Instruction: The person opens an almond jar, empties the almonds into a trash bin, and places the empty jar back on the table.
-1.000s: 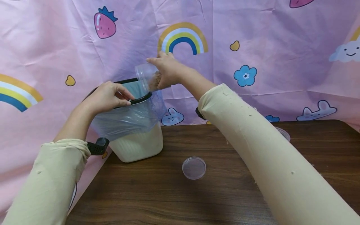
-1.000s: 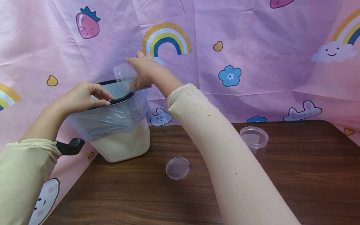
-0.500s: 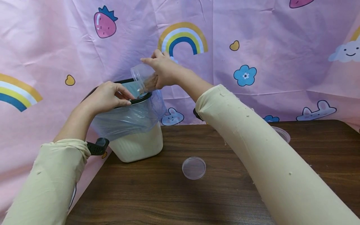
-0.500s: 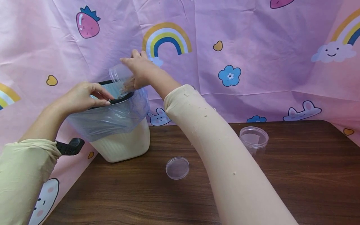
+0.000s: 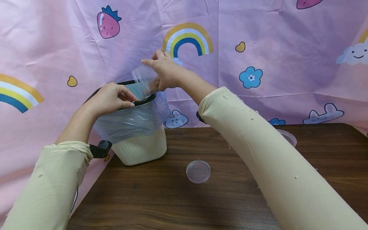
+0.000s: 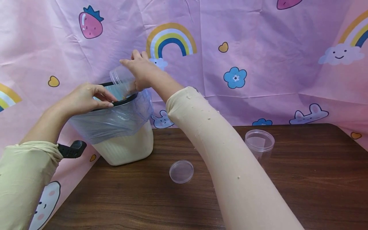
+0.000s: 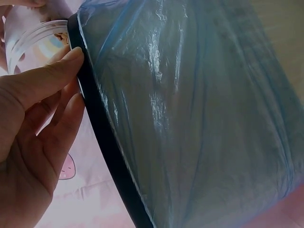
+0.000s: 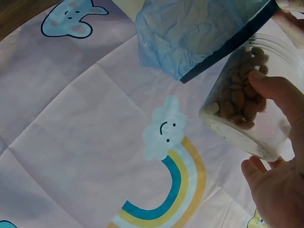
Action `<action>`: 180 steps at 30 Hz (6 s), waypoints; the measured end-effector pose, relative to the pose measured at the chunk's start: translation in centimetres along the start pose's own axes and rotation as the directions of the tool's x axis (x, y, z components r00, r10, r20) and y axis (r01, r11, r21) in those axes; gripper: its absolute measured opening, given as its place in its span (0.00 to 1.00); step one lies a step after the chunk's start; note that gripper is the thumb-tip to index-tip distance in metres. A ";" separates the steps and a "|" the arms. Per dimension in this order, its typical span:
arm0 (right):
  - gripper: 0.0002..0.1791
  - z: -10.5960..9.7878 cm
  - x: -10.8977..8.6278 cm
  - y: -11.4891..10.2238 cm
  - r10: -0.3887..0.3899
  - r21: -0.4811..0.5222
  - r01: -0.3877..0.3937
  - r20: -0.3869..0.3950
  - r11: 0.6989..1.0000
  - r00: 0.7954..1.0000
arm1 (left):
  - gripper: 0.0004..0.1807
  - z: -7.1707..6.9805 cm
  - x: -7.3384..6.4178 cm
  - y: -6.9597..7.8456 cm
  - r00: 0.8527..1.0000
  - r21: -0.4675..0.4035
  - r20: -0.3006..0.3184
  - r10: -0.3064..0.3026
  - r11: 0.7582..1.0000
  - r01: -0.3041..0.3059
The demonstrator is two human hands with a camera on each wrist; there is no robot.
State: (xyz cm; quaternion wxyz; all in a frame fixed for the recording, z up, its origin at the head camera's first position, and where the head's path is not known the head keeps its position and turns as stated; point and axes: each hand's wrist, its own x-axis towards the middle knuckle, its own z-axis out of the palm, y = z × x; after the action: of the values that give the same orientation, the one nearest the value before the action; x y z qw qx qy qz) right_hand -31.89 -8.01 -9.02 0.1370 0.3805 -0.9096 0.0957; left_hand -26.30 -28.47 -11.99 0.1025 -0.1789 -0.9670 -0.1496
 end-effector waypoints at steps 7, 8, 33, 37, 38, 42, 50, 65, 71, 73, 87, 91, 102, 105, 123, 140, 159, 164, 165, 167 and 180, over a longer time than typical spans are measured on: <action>0.48 0.2 0.1 -0.2 0.001 -0.003 -0.001 -0.002 1.000 1.000 | 0.10 0.0 0.0 -0.1 1.000 -0.003 0.011 -0.011 1.000 0.012; 0.48 0.2 0.1 -0.3 0.000 -0.005 0.000 -0.003 1.000 1.000 | 0.10 0.0 0.0 -0.1 1.000 -0.003 0.012 -0.014 1.000 0.014; 0.48 0.2 0.4 -0.6 -0.020 -0.090 0.019 -0.007 0.996 1.000 | 0.09 -0.1 0.3 0.0 1.000 -0.010 0.008 0.001 1.000 -0.001; 0.48 0.2 0.4 -0.6 -0.026 -0.100 0.025 -0.011 0.995 1.000 | 0.09 -0.1 0.3 0.0 1.000 -0.003 0.001 0.010 1.000 -0.010; 0.48 0.2 0.4 -0.6 -0.027 -0.103 0.026 -0.013 0.994 1.000 | 0.09 -0.1 0.3 0.0 1.000 -0.002 0.000 0.011 1.000 -0.011; 0.48 0.2 0.4 -0.7 -0.025 -0.109 0.023 -0.016 0.994 1.000 | 0.09 -0.1 0.3 0.0 1.000 0.001 -0.002 0.011 1.000 -0.011; 0.46 0.1 0.1 -1.1 -0.049 -0.135 0.045 -0.027 0.990 0.998 | 0.09 -0.1 0.1 -0.2 1.000 -0.001 -0.005 0.022 1.000 -0.022; 0.45 0.4 0.1 -1.6 -0.058 -0.167 0.049 -0.045 0.985 0.997 | 0.09 0.1 0.0 -0.3 1.000 -0.004 -0.014 0.013 1.000 -0.013; 0.44 0.5 0.1 -1.6 -0.056 -0.176 0.046 -0.052 0.983 0.997 | 0.10 0.1 0.0 -0.3 1.000 -0.015 -0.006 0.003 1.000 -0.003; 0.43 0.5 0.1 -1.7 -0.056 -0.174 0.046 -0.053 0.984 0.997 | 0.10 0.1 0.0 -0.3 1.000 -0.017 -0.008 0.002 1.000 -0.002; 0.41 0.4 0.4 -2.2 -0.098 -0.217 0.085 -0.048 0.972 0.994 | 0.09 0.0 0.0 -0.4 1.000 -0.005 -0.021 0.010 1.000 -0.010; 0.41 0.5 0.4 -2.1 -0.095 -0.226 0.082 -0.050 0.971 0.994 | 0.09 0.0 0.1 -0.4 1.000 -0.007 -0.019 0.008 1.000 -0.008; 0.43 0.4 0.5 -2.0 -0.112 -0.241 0.098 -0.047 0.966 0.993 | 0.09 0.0 0.1 -0.4 1.000 -0.006 -0.019 0.009 1.000 -0.009; 0.42 0.5 0.5 -2.1 -0.114 -0.251 0.098 -0.048 0.963 0.992 | 0.09 0.1 0.0 -0.4 1.000 -0.007 -0.017 0.009 1.000 -0.009; 0.33 0.9 1.1 -2.6 -0.205 -0.487 0.121 -0.124 0.865 0.971 | 0.09 0.1 0.0 -0.5 0.999 -0.001 -0.019 0.036 0.999 -0.036; 0.31 0.8 1.1 -2.5 -0.215 -0.542 0.108 -0.138 0.833 0.967 | 0.09 0.0 -0.1 -0.6 0.999 -0.007 -0.019 0.027 1.000 -0.027; 0.32 1.2 0.9 -2.4 -0.224 -0.584 0.141 -0.071 0.799 0.972 | 0.10 0.0 0.0 -0.6 1.000 -0.008 -0.004 0.009 1.000 -0.009; 0.32 1.2 0.7 -2.2 -0.222 -0.571 0.128 -0.098 0.811 0.970 | 0.10 -0.1 0.0 -0.6 1.000 -0.006 -0.008 0.016 1.000 -0.016; 0.32 1.1 0.7 -2.1 -0.217 -0.567 0.122 -0.102 0.815 0.971 | 0.10 -0.1 0.0 -0.6 1.000 -0.001 -0.010 0.019 1.000 -0.019; 0.33 1.1 0.5 -1.8 -0.202 -0.566 0.108 -0.107 0.817 0.973 | 0.10 -0.1 0.0 -0.6 1.000 0.008 -0.014 0.025 1.000 -0.025; 0.40 1.0 -0.8 -0.1 -0.077 -0.532 -0.005 -0.131 0.847 0.988 | 0.09 0.1 0.1 -0.7 1.000 0.015 -0.014 0.019 1.000 -0.019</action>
State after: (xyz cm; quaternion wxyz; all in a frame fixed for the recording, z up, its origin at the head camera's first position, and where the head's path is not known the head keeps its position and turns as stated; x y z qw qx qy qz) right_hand -31.51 -7.81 -10.20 0.3055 0.3368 -0.8805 -0.1340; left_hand -26.68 -29.00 -12.20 0.1121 -0.1862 -0.9656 -0.1430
